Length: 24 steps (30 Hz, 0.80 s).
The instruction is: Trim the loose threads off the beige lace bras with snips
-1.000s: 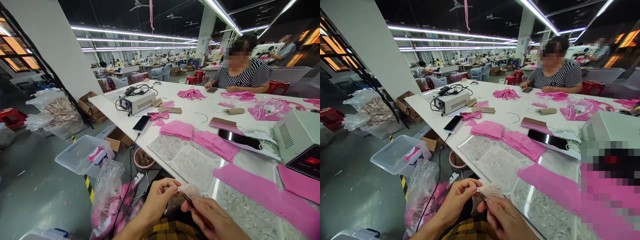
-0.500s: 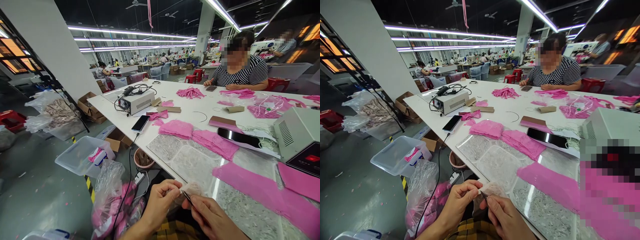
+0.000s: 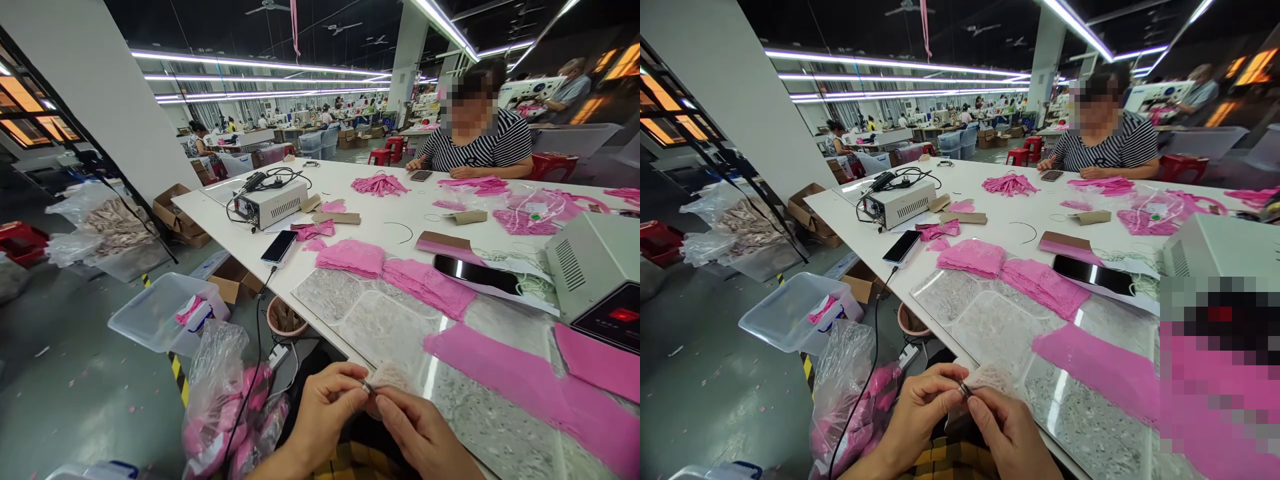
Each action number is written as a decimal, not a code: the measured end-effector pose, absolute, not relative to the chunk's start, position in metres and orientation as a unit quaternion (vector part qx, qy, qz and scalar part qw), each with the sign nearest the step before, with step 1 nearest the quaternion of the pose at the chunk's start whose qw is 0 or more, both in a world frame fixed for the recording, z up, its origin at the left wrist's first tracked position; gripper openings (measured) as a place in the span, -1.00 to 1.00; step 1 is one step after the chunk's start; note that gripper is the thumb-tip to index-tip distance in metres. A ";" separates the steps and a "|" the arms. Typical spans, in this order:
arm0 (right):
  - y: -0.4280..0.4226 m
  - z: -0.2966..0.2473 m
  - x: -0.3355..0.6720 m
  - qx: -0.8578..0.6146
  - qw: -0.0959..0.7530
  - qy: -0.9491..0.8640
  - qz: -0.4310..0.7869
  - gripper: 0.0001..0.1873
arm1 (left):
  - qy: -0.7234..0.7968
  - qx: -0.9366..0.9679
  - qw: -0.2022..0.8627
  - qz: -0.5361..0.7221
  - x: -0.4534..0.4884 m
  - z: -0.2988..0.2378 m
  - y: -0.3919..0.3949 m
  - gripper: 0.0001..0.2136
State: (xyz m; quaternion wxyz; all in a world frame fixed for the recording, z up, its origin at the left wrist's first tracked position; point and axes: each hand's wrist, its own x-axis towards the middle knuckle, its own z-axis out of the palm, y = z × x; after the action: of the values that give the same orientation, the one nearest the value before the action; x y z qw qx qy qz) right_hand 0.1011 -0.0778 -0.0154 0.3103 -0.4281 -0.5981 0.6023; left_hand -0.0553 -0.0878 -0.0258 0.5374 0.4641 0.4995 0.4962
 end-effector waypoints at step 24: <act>-0.045 -0.022 0.104 -0.405 0.316 -0.375 0.772 -0.63 | 0.467 0.422 0.617 0.474 -0.068 -0.017 -0.083 -0.63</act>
State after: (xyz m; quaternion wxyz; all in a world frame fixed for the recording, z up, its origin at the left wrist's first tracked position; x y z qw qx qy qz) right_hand 0.1037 -0.0446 -0.0218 0.3162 -0.4049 -0.3749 0.7717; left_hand -0.0683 -0.0832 -0.0173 0.6166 0.4217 0.4666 0.4735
